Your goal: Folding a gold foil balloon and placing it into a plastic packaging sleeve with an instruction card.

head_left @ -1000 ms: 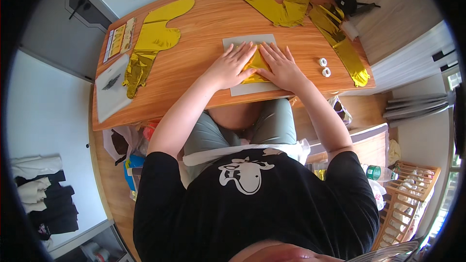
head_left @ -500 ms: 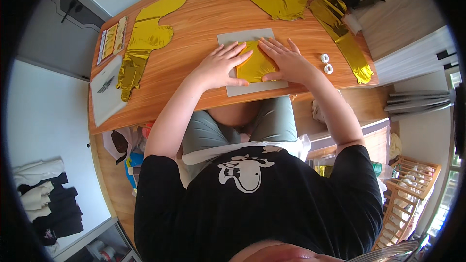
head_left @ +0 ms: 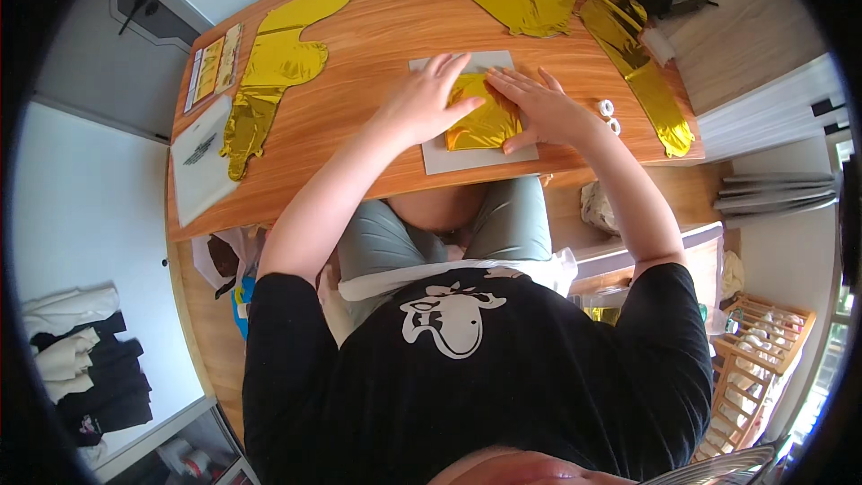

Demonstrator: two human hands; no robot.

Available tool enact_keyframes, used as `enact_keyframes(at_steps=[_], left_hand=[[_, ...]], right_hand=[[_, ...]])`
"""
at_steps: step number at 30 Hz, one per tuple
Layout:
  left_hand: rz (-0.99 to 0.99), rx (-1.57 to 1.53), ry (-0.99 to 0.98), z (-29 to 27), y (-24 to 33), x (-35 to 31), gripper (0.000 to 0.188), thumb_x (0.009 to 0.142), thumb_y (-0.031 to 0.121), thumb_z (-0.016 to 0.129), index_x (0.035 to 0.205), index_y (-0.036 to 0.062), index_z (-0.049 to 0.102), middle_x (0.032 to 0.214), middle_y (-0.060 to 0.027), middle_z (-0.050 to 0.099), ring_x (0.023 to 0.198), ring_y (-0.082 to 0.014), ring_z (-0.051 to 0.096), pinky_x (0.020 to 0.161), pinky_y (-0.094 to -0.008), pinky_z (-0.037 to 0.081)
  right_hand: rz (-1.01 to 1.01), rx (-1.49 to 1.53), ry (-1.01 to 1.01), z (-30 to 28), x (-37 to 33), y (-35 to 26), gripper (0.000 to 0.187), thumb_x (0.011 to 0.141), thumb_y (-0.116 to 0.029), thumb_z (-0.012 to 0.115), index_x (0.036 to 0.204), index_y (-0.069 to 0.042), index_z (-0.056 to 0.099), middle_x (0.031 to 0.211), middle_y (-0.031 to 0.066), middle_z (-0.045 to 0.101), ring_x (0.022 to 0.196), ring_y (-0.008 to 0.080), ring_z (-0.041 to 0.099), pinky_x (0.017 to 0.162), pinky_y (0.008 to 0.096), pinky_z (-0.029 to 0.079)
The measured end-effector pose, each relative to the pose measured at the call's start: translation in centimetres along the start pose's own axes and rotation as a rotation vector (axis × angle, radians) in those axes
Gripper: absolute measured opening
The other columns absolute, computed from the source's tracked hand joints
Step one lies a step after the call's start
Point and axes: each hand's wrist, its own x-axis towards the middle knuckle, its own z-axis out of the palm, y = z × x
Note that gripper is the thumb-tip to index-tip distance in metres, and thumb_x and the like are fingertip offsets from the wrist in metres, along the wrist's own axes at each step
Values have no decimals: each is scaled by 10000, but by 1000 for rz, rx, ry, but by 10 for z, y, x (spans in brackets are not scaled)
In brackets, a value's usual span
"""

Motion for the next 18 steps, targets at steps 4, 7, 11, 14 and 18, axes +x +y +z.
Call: enact_keyframes(at_steps=[4,7,11,14,18], left_hand=[[349,331,79,29,-20,26,836,1034,579,520,1671,153,186,1739,-119,165,1594,-307,201,1283,-529,219],[467,303,35,51,-37,32,853,1042,594,486,1684,170,119,1748,-113,126,1604,-329,150,1291,-523,185],[479,284,91,56,-39,32,859,1050,649,400,1685,160,90,1745,-133,124,1589,-357,197,1301,-497,155],[466,381,66,58,-38,33,831,1060,626,396,1683,156,111,1736,-132,172,1585,-352,213,1297,-481,176],[450,380,45,55,-34,31,757,1074,512,452,1679,168,155,1721,-132,231,1576,-337,249,1294,-482,187]], right_hand=[[0,-16,8,-3,2,-6,1308,632,-659,859,1661,-156,227,1706,123,277,1583,305,239,1264,632,140],[22,-27,-21,-2,3,-2,1312,618,-660,866,1643,-118,253,1693,145,297,1573,323,259,1266,619,148],[-62,160,121,7,-1,6,1233,618,-576,909,1591,-75,342,1649,176,370,1548,348,307,1273,555,182],[-72,170,385,21,-13,0,1051,657,-470,925,1506,-64,456,1548,187,479,1461,364,415,1220,514,290],[150,214,748,61,-48,-49,514,764,-222,886,1207,-63,678,1180,123,694,1079,340,658,922,455,524]])
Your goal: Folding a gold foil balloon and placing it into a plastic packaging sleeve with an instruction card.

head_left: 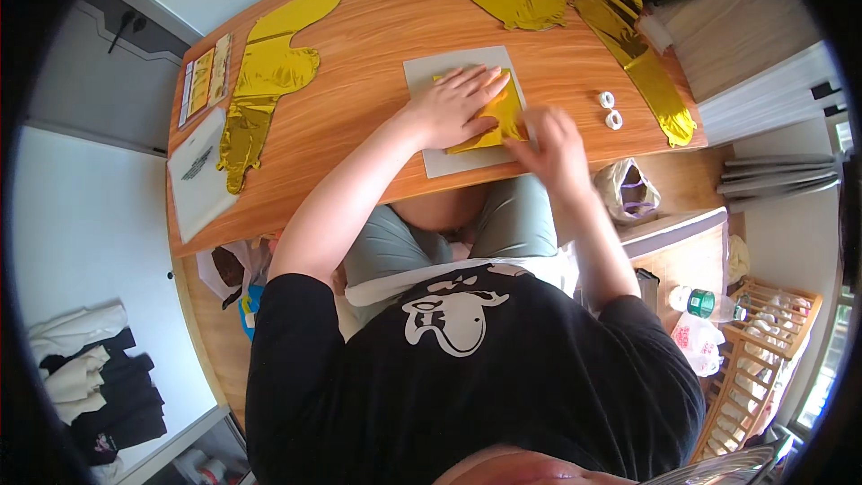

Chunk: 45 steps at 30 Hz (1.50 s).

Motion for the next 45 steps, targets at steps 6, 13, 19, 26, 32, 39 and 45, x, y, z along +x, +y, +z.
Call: enact_keyframes(at_steps=[6,13,19,26,32,39,45], left_hand=[[19,-142,145,8,-2,0,665,1067,435,497,1635,147,305,1696,-134,298,1564,-334,280,1288,-475,204],[28,-180,134,6,-5,-1,592,1079,421,490,1602,175,363,1689,-114,316,1570,-320,271,1290,-476,198],[54,-102,201,13,-5,-1,631,1069,527,456,1580,163,388,1655,-136,378,1546,-329,322,1276,-480,235],[47,-112,136,7,-4,-2,635,1065,485,486,1606,180,355,1693,-125,301,1580,-326,241,1297,-482,177],[52,-103,144,7,-3,-1,634,1058,481,501,1598,176,368,1686,-137,312,1575,-331,251,1294,-486,187],[73,-45,212,14,-6,0,677,1047,553,483,1585,153,387,1650,-161,376,1540,-341,327,1272,-495,238],[71,-54,205,13,-6,0,682,1047,565,472,1589,160,386,1655,-154,372,1544,-335,320,1275,-490,233]], right_hand=[[-148,-52,6,19,-47,-66,388,844,-204,796,1208,-101,710,1227,77,674,1104,275,649,936,392,487],[-68,-305,-178,24,-46,-73,643,941,-447,678,1476,-112,557,1490,66,526,1402,231,470,1114,480,353],[-45,-449,-217,33,-46,-84,712,957,-560,612,1516,-131,509,1500,71,512,1434,227,438,1141,531,309],[10,-464,-213,46,-40,-92,731,953,-615,586,1499,-135,521,1466,89,506,1430,297,412,1154,569,262],[28,-429,-143,52,-48,-94,723,949,-569,618,1489,-98,523,1473,127,512,1431,312,414,1144,558,275],[41,-379,-139,47,-51,-99,716,946,-540,629,1489,-84,526,1489,105,511,1448,255,423,1155,526,205],[3,-482,-178,50,-49,-101,748,945,-607,582,1493,-100,529,1503,38,495,1444,230,411,1110,521,233]])
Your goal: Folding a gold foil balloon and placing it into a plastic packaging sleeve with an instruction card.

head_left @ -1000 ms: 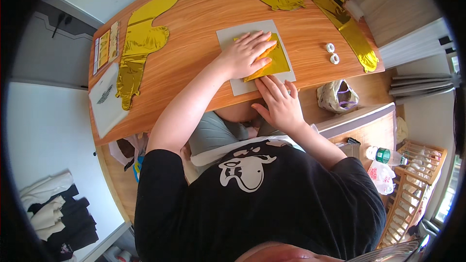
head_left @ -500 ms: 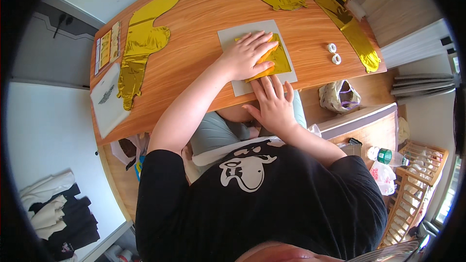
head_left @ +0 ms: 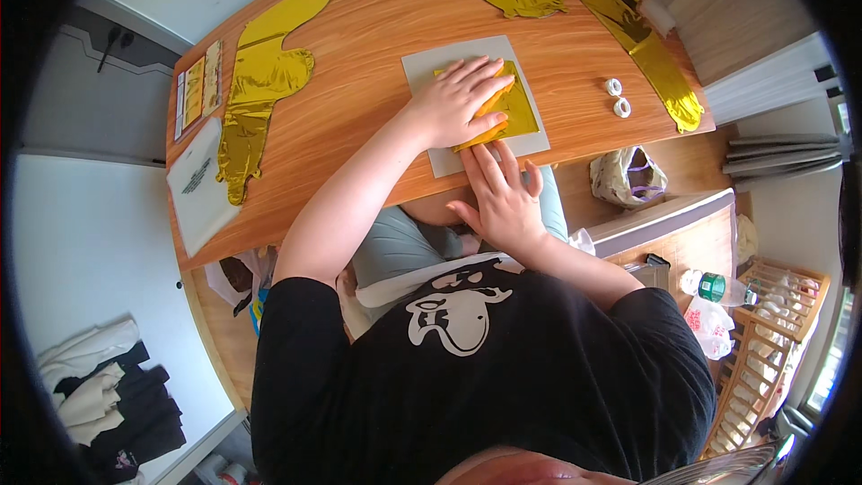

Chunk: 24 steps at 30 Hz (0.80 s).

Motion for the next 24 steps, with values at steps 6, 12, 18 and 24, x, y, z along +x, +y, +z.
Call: enact_keyframes(at_steps=[6,12,18,24], left_hand=[[-27,-52,-47,-5,4,0,657,1035,478,545,1591,166,382,1671,-151,335,1562,-336,279,1283,-496,215],[-14,-36,-34,-6,4,1,678,1022,501,559,1587,164,392,1664,-155,348,1557,-342,286,1278,-499,229],[18,-12,19,-3,4,1,750,1014,647,488,1556,132,433,1625,-183,407,1527,-356,343,1258,-504,265],[22,12,31,-1,3,1,827,976,707,501,1561,127,428,1627,-187,405,1531,-360,338,1264,-503,255]], right_hand=[[10,-71,22,5,3,-5,735,936,-640,571,1491,-159,545,1500,28,491,1413,267,408,1092,512,264],[2,-45,44,6,4,-2,710,934,-623,591,1485,-177,558,1493,28,498,1398,273,411,1095,504,269],[37,10,59,7,3,-4,682,941,-608,590,1472,-180,574,1490,32,508,1399,278,411,1105,513,244],[18,-8,72,1,6,0,656,948,-586,593,1468,-186,578,1464,13,543,1400,265,427,1089,517,260]])
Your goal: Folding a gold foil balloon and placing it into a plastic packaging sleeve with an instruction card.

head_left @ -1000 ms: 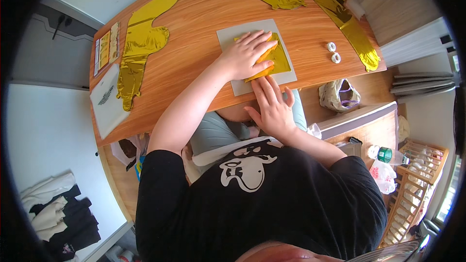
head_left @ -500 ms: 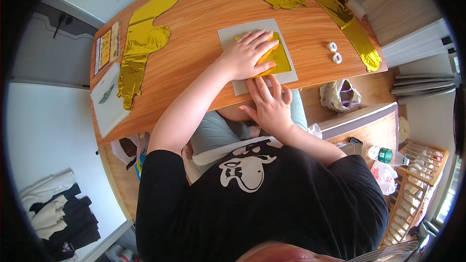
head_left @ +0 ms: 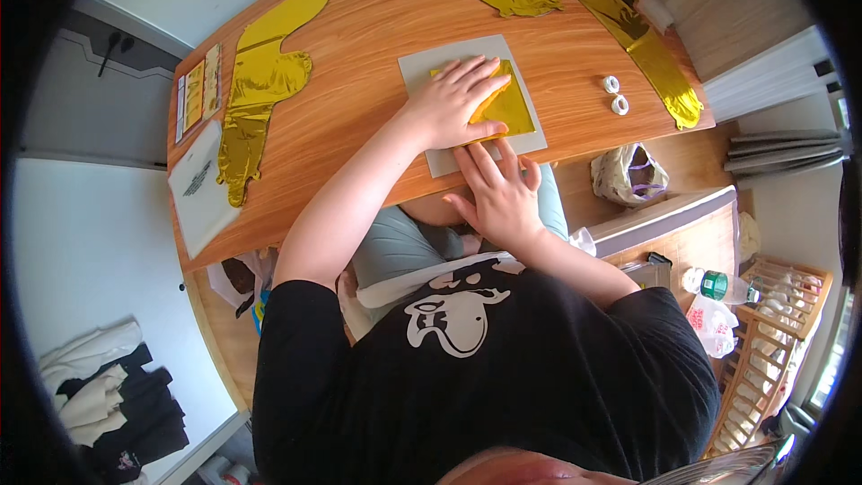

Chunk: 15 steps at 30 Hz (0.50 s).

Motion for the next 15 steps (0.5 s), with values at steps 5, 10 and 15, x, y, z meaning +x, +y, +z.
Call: enact_keyframes(at_steps=[5,10,15], left_hand=[[-2,19,6,0,1,0,868,947,736,524,1558,126,436,1622,-190,412,1522,-365,354,1257,-506,271],[8,16,25,2,0,2,883,927,747,544,1547,125,454,1616,-188,423,1513,-364,367,1250,-505,285],[6,45,26,2,0,1,915,896,759,576,1544,124,460,1613,-184,429,1507,-361,379,1246,-503,294]], right_hand=[[-28,149,-37,-12,-1,14,512,939,-407,678,1397,-186,613,1443,29,572,1329,221,538,1115,542,269],[-35,285,-8,-13,-7,31,409,917,-262,720,1301,-151,639,1366,55,617,1272,219,586,1124,507,292],[-6,369,155,-11,-10,60,347,913,-119,714,1254,-81,664,1316,98,645,1266,252,599,1104,418,376]])
